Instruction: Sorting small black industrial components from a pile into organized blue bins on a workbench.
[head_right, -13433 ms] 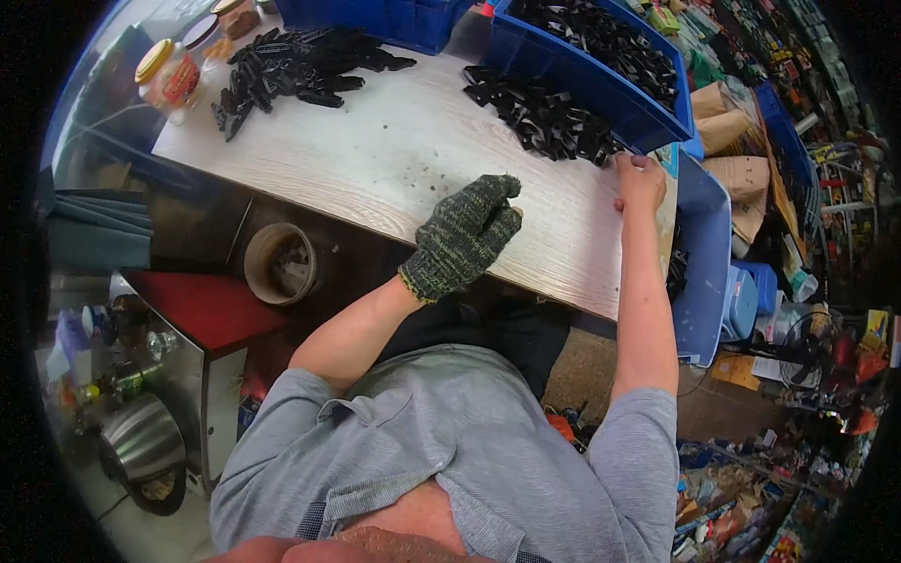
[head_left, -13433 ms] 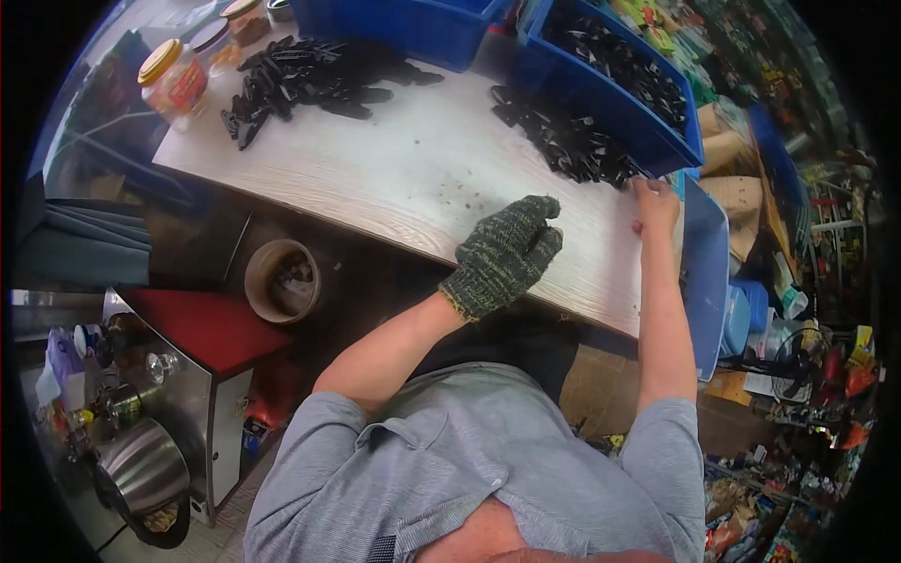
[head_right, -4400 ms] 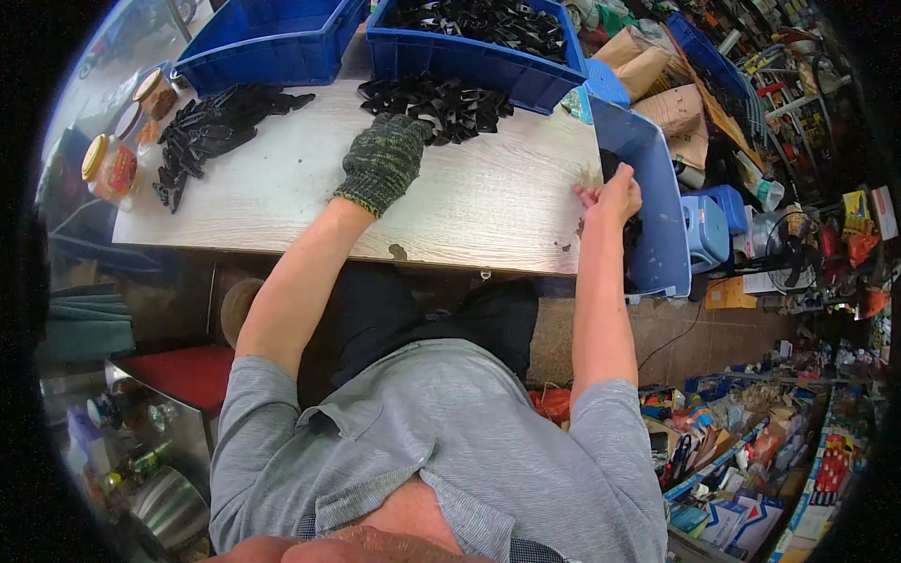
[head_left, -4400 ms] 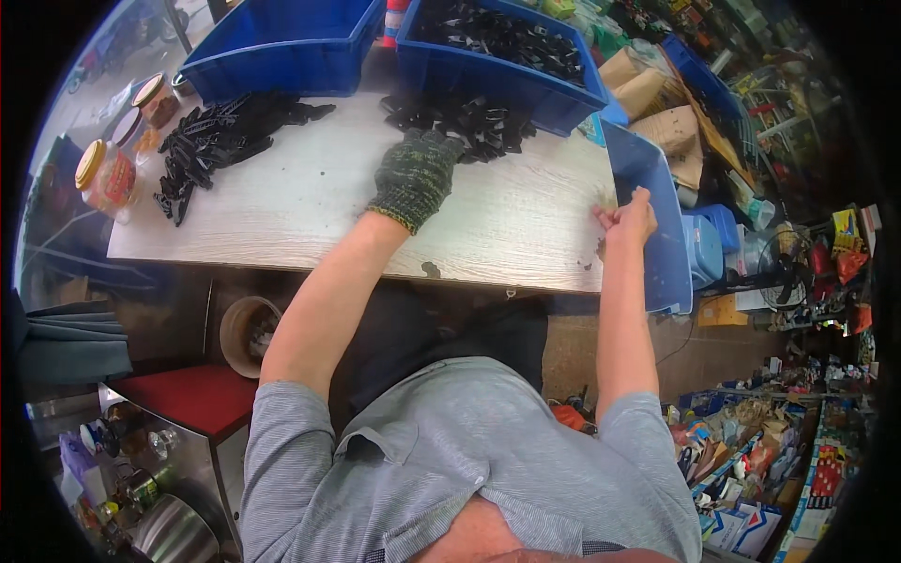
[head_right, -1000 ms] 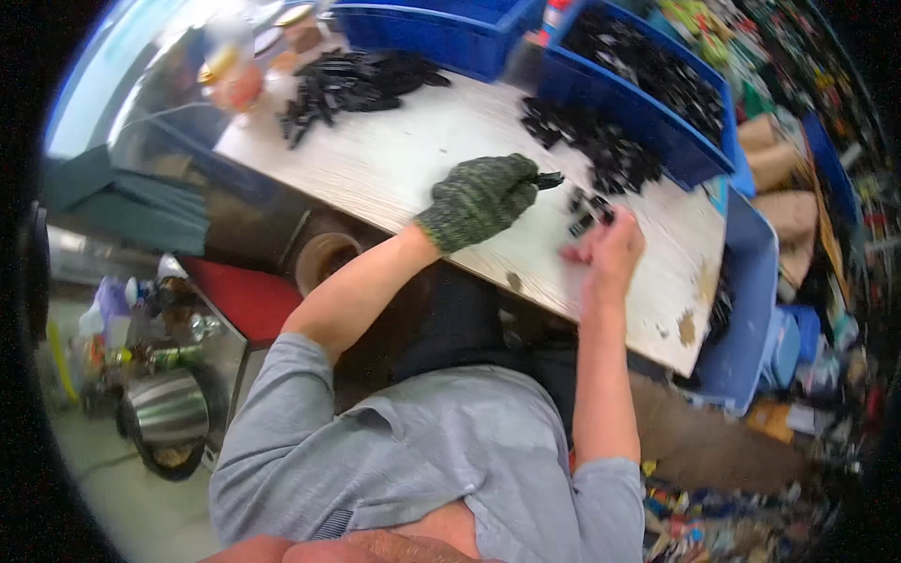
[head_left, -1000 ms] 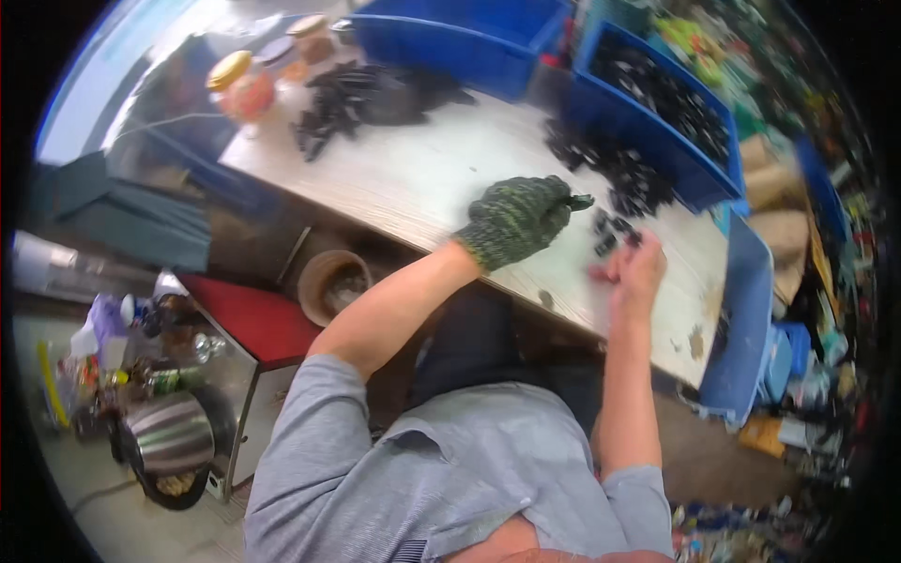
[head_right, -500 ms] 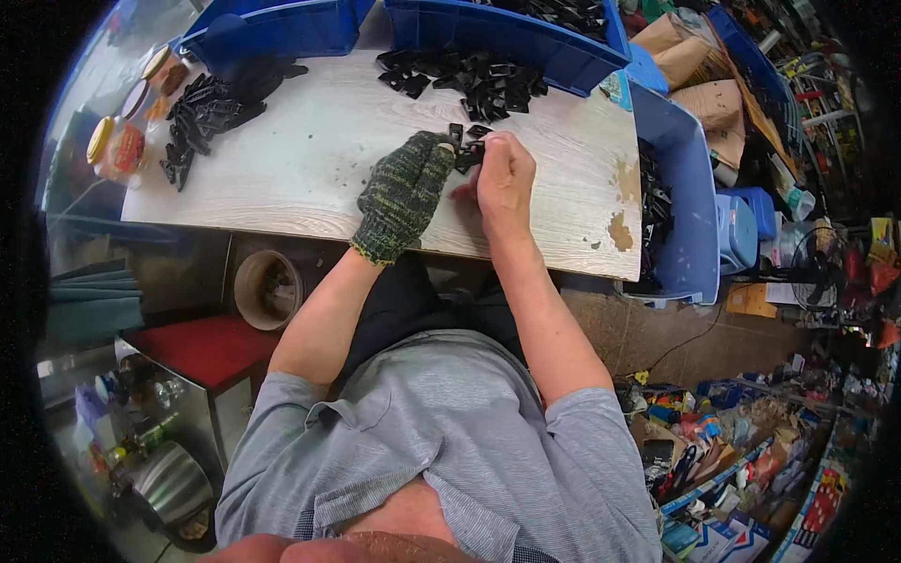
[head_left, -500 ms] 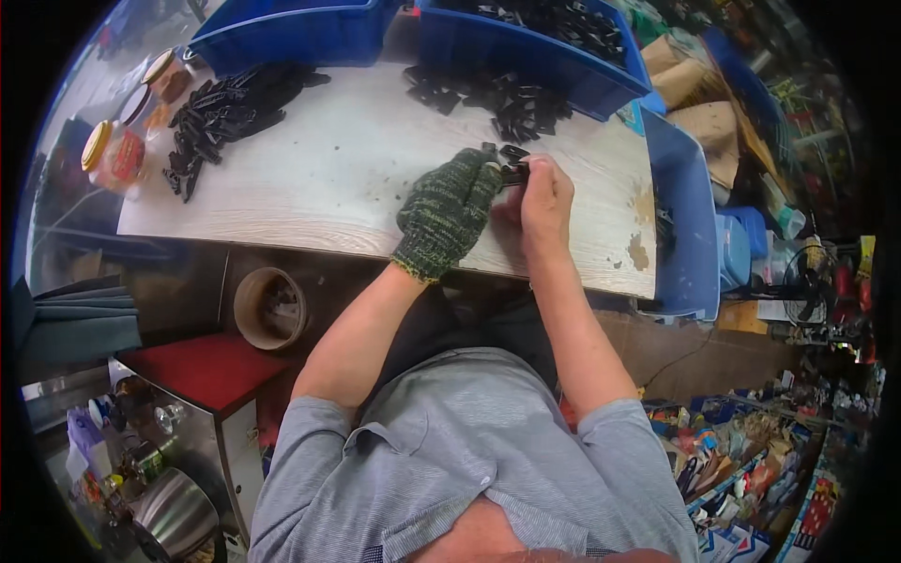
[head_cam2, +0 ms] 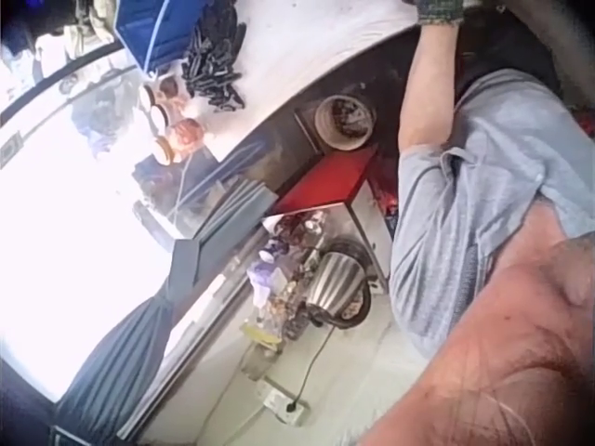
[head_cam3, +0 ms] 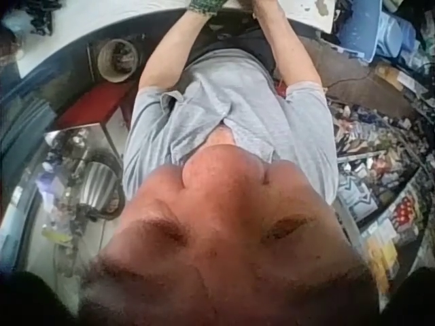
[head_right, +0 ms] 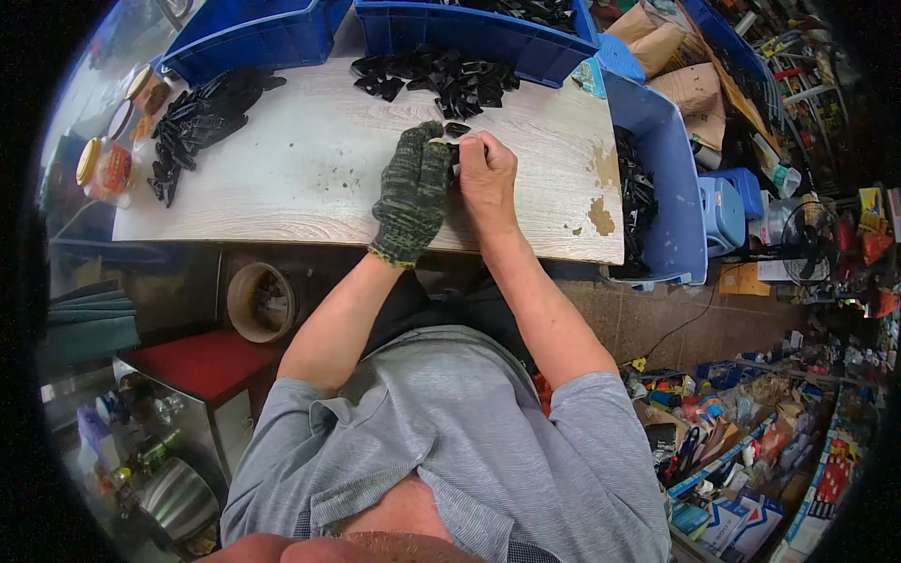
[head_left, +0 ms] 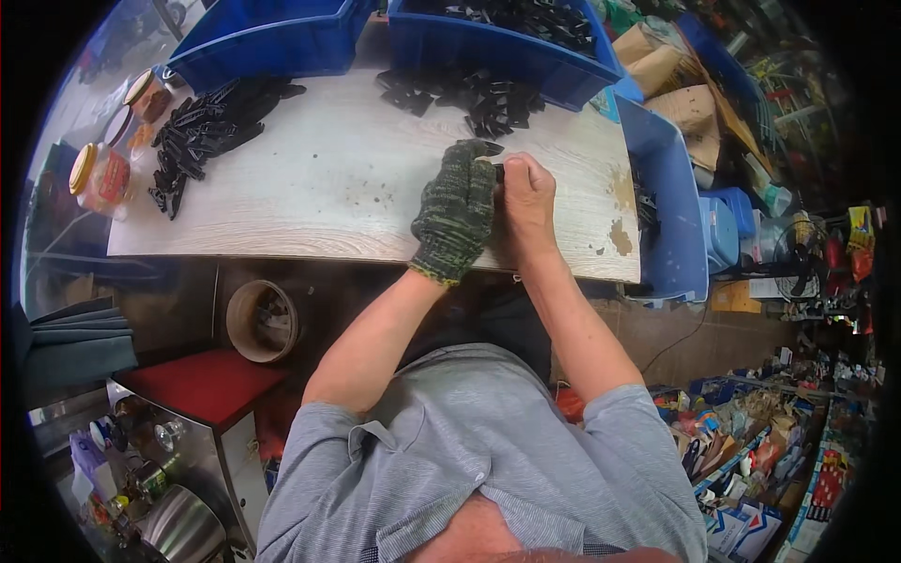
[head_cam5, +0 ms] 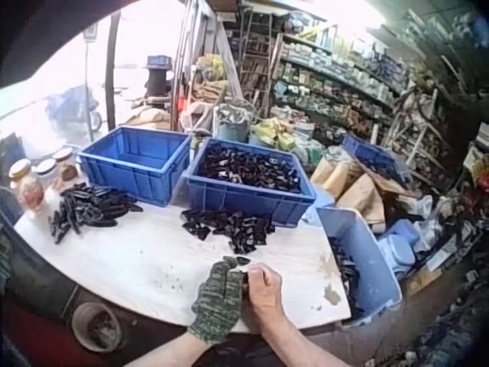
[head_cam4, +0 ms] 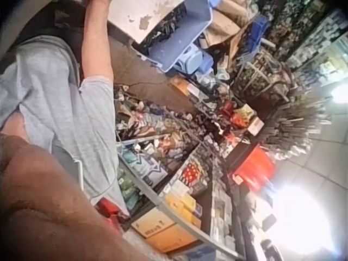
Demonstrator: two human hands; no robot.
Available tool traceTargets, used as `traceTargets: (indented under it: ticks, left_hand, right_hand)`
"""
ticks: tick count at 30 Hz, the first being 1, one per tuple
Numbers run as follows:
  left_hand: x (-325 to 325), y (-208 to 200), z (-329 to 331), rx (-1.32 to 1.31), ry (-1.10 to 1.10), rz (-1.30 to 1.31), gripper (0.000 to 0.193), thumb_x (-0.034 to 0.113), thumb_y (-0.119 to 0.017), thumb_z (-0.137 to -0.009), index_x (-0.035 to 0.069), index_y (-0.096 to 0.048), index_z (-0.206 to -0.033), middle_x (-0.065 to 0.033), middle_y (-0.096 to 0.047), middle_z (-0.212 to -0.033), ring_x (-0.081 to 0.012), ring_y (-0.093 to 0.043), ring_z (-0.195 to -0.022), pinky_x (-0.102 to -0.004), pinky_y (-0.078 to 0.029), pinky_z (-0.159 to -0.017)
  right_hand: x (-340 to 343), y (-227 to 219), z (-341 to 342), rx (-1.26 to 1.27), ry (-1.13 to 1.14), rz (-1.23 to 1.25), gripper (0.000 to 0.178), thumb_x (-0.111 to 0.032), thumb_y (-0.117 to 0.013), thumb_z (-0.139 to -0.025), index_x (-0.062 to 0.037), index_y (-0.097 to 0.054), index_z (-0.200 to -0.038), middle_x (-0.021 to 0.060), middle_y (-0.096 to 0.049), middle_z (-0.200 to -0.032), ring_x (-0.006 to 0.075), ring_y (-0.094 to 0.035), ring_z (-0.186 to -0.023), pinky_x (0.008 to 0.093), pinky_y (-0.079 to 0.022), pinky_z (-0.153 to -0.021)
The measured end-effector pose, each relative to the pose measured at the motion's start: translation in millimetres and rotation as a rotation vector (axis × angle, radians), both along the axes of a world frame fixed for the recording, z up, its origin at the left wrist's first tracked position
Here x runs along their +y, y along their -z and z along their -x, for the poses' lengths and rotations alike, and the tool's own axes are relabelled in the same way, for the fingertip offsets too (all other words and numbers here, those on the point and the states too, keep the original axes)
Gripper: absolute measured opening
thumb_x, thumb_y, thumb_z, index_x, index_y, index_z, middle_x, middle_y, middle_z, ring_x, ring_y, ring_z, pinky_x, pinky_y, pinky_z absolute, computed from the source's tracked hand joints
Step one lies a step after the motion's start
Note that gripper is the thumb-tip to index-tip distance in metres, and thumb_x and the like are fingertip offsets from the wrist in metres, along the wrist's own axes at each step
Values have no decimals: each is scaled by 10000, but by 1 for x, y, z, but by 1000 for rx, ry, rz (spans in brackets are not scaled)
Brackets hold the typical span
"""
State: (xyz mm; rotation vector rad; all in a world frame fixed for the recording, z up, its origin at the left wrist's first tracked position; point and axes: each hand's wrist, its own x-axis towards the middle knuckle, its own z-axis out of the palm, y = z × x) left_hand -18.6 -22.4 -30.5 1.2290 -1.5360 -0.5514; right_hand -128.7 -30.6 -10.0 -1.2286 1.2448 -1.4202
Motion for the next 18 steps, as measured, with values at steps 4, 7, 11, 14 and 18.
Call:
traceTargets:
  ticks: [4, 7, 11, 14, 18]
  left_hand:
    - [-23, 27, -34, -385, -151, 507, 256, 197, -501, -959, 72, -590, -1165, -151, -675, -1070, -346, -661, -938, -432, -512, -856]
    - [-25, -19, -52, -198, -109, 24, 245, 160, -552, -932, 44, -652, -1123, -134, -685, -1092, -326, -622, -1053, -430, -484, -929]
    - [-41, -45, -44, -595, -52, -168, 241, 193, -607, -888, 84, -677, -1091, -126, -706, -1013, -332, -660, -958, -425, -520, -857]
    - [-51, -43, -35, -734, 6, -132, 249, 200, -626, -868, 100, -679, -1090, -137, -704, -1011, -327, -670, -913, -421, -532, -820]
    - [-54, -29, -35, -604, -22, -30, 274, 195, -649, -849, 104, -675, -1106, -149, -706, -973, -320, -681, -860, -422, -543, -773]
  right_hand:
    - [2, -18, -1, -275, 70, -160, 308, -232, -469, -967, -50, -458, -719, 0, -396, -580, 110, -414, -488, 338, -485, -491]
    - [-8, -28, 29, -429, 243, -283, 295, -222, -426, -963, -30, -438, -740, 38, -384, -558, 152, -424, -443, 418, -545, -472]
    - [-37, -28, 96, -423, 550, -278, 307, -257, -430, -934, 20, -436, -802, 94, -387, -576, 208, -450, -423, 484, -563, -446]
    - [-43, -37, 127, -380, 720, -198, 351, -319, -515, -920, 30, -540, -944, 56, -321, -550, 205, -396, -439, 571, -593, -629]
    - [-31, -26, 147, -412, 694, -236, 418, -324, -561, -885, 30, -557, -1108, 84, -397, -563, 213, -443, -438, 517, -566, -536]
